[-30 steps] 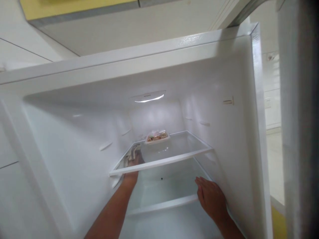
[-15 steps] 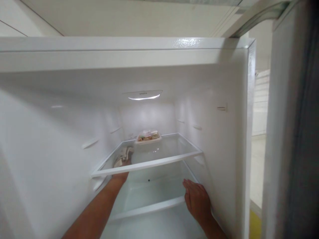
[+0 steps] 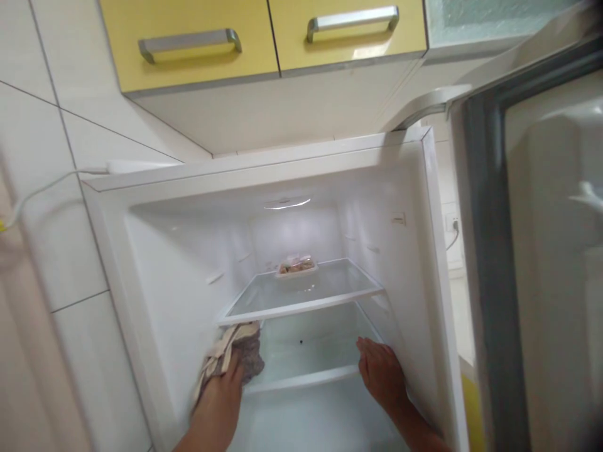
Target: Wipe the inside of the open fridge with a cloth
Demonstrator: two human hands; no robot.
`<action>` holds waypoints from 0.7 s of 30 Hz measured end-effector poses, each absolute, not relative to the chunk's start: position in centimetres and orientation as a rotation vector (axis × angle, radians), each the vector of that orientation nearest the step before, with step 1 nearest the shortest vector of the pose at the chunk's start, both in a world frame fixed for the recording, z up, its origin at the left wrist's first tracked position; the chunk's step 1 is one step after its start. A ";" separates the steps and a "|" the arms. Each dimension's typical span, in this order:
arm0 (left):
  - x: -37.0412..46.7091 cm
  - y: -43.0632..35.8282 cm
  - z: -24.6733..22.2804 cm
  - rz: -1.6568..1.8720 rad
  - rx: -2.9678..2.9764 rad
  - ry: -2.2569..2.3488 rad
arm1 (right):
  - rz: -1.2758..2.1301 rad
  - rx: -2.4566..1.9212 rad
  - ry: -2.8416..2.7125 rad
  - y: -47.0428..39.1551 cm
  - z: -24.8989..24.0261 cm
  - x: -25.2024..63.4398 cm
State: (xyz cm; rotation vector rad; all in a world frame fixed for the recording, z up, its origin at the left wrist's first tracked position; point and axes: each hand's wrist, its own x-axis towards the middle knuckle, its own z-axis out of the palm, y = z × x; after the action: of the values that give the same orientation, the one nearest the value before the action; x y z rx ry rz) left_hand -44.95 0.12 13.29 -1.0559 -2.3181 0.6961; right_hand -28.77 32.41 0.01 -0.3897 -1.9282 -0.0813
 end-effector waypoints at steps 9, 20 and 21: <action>-43.1 -1.5 13.7 0.913 -0.933 -2.300 | -0.067 -0.385 -1.928 32.3 0.0 -28.7; -50.5 7.1 14.5 0.632 -0.995 -2.342 | -0.076 -0.364 -1.908 32.4 -0.1 -28.7; -51.4 8.0 14.8 0.577 -1.008 -2.354 | -0.070 -0.367 -1.910 32.4 -0.1 -28.7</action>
State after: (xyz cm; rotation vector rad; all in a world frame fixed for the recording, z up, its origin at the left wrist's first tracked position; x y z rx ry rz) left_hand -51.36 8.02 14.75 -1.0081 -2.3539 0.5772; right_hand -28.66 32.37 -0.07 -0.3667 -1.9096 -0.0699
